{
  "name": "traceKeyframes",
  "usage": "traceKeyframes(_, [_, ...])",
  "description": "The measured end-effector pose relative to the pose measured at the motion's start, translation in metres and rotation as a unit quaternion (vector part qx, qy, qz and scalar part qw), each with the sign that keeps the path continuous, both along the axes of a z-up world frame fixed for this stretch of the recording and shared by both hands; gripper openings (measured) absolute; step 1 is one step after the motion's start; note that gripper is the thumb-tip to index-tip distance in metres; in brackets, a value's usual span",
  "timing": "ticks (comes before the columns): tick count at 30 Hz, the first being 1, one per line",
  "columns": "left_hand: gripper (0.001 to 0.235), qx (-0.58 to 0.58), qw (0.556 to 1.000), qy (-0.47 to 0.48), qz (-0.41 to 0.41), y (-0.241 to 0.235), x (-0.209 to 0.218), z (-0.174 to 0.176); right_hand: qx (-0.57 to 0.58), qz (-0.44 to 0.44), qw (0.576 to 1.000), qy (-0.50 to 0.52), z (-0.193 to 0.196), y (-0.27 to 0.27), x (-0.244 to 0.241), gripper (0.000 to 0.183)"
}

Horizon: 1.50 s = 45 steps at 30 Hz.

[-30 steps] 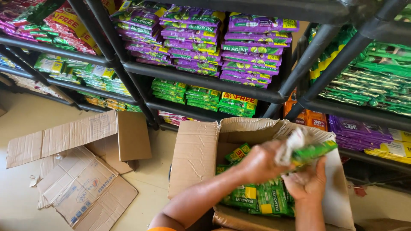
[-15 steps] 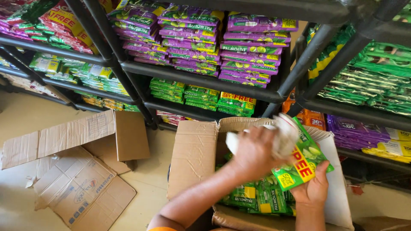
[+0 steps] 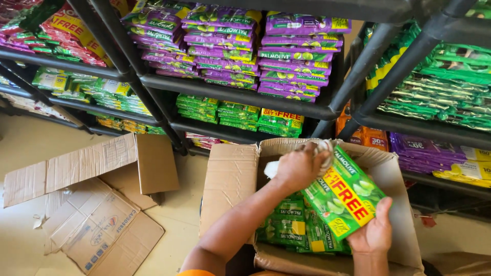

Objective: The recorder is taking Palmolive soap bar packages out of a shipping box, wiping them with a cloth, and preparing them for shelving.

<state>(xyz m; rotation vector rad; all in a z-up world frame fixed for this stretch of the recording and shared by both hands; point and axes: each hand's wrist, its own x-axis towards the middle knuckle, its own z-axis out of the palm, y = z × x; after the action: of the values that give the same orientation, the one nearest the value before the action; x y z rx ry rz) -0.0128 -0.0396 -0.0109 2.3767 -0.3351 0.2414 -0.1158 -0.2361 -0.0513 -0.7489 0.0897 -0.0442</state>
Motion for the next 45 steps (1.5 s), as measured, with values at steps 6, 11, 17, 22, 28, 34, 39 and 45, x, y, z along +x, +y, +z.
traceKeyframes(6, [0.060,-0.021,0.995,0.102,-0.002,0.026,-0.002,-0.018,0.245,0.111,0.932,-0.243,0.018,-0.055,0.008,0.062])
traceKeyframes(11, [0.068,-0.075,0.980,-0.012,-0.186,0.024,-0.013,-0.035,0.040,-0.043,0.985,-0.162,0.011,-0.070,0.011,0.071])
traceKeyframes(17, [0.070,-0.417,0.834,0.267,-0.242,0.030,-0.012,-0.028,-0.061,-0.041,0.997,0.019,0.002,-0.037,0.020,0.088])
traceKeyframes(22, [0.060,-0.437,0.804,0.354,-0.195,0.060,-0.014,-0.027,-0.063,0.004,0.995,0.081,-0.007,-0.013,0.031,0.088])
traceKeyframes(28, [0.038,-0.499,0.786,0.347,-0.112,0.134,0.017,-0.041,-0.009,0.131,0.991,0.008,-0.021,-0.012,0.042,0.075])
traceKeyframes(34, [0.034,-0.546,0.790,0.278,0.015,0.229,0.088,-0.073,-0.090,0.070,0.993,0.043,-0.050,-0.041,0.050,0.057])
traceKeyframes(39, [0.042,-0.605,0.756,0.192,0.156,0.261,0.165,-0.131,-0.120,0.044,0.988,0.092,-0.072,-0.050,0.052,0.053])
traceKeyframes(45, [0.045,-0.603,0.745,0.177,0.224,0.274,0.216,-0.160,-0.137,0.008,0.982,0.131,-0.082,-0.058,0.053,0.052])
